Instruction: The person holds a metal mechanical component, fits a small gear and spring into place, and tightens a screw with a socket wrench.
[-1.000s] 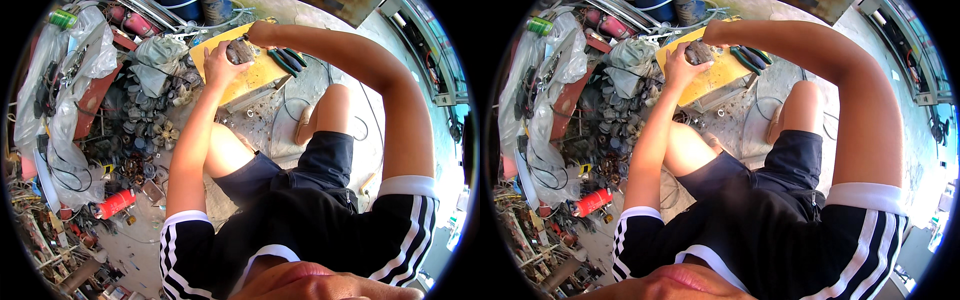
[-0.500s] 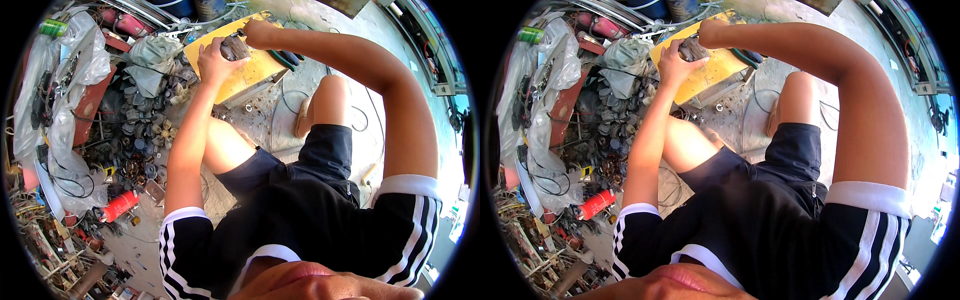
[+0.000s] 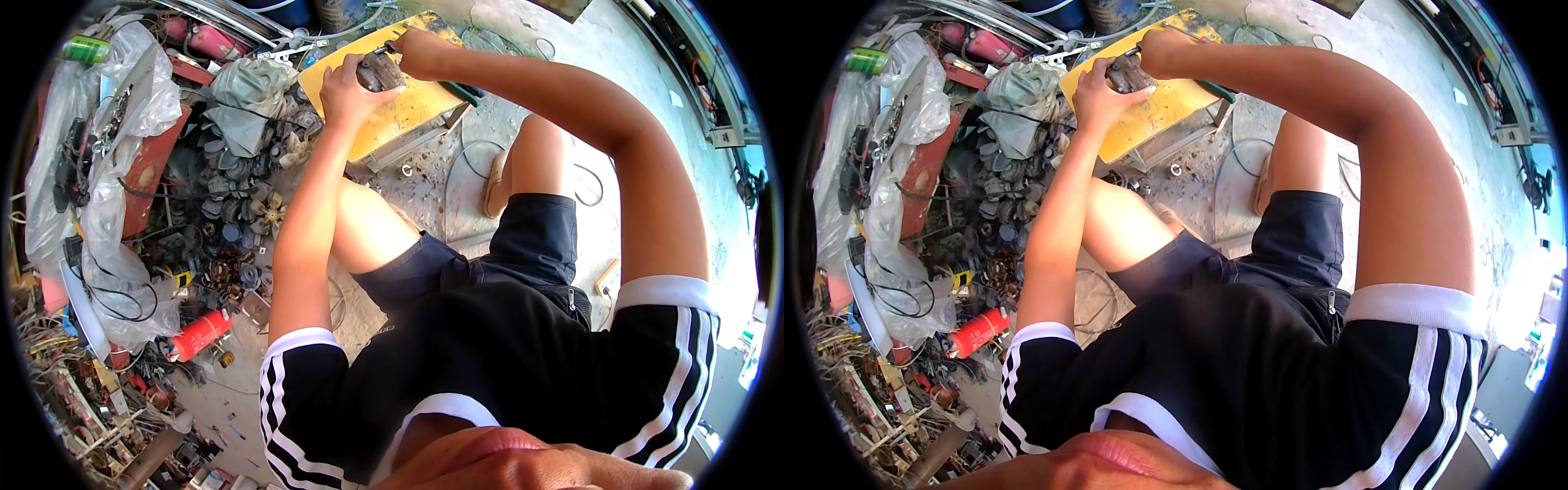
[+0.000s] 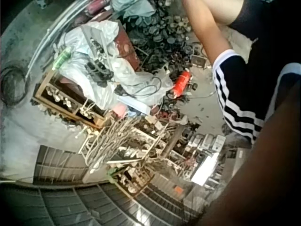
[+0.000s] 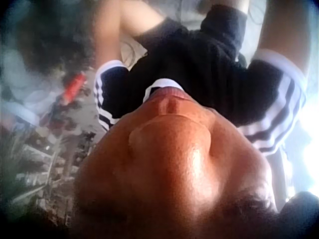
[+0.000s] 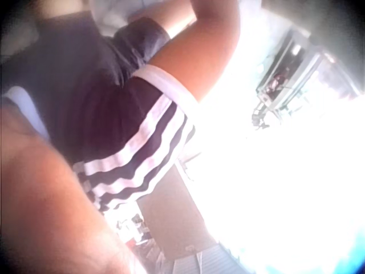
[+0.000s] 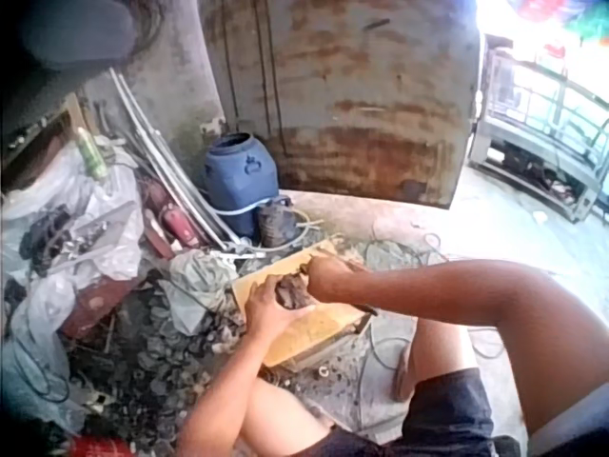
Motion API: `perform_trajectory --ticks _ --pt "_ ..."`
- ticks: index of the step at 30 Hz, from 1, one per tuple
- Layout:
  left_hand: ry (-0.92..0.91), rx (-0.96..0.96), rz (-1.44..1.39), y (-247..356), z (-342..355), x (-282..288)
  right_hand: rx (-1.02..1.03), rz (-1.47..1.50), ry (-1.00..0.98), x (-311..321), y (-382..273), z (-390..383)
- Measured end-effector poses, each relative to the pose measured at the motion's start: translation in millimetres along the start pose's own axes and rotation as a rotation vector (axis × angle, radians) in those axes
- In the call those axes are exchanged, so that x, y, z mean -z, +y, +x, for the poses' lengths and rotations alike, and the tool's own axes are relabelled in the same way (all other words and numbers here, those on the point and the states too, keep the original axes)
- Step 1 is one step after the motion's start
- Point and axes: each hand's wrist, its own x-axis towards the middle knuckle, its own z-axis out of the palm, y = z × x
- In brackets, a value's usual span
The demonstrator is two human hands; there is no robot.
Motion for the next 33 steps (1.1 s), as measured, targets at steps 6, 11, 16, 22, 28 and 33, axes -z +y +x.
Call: perform_trajectory --ticks 6,11,16,22,28,33 --pt "-0.041 0.073 -0.003 0 2 3 0.020 -0.044 -0.018 -6 0 15" --pt "-0.073 0.050 0.033 -4 4 3 0.246 -0.343 -0.104 0 1 22" --pt "-0.122 0.045 0.054 4 6 6 0.174 -0.100 0.026 -10 15 24" --pt "-0.013 0.018 0.002 2 2 4 0.067 -0.173 -0.032 -7 6 14" --pt "-0.010 -0.004 -0.028 -3 5 0 0.042 -0.093 -0.026 4 -2 1" --pt "0.010 -0.018 -0.051 -4 6 1 0.006 -0.072 0.008 7 -6 -7"
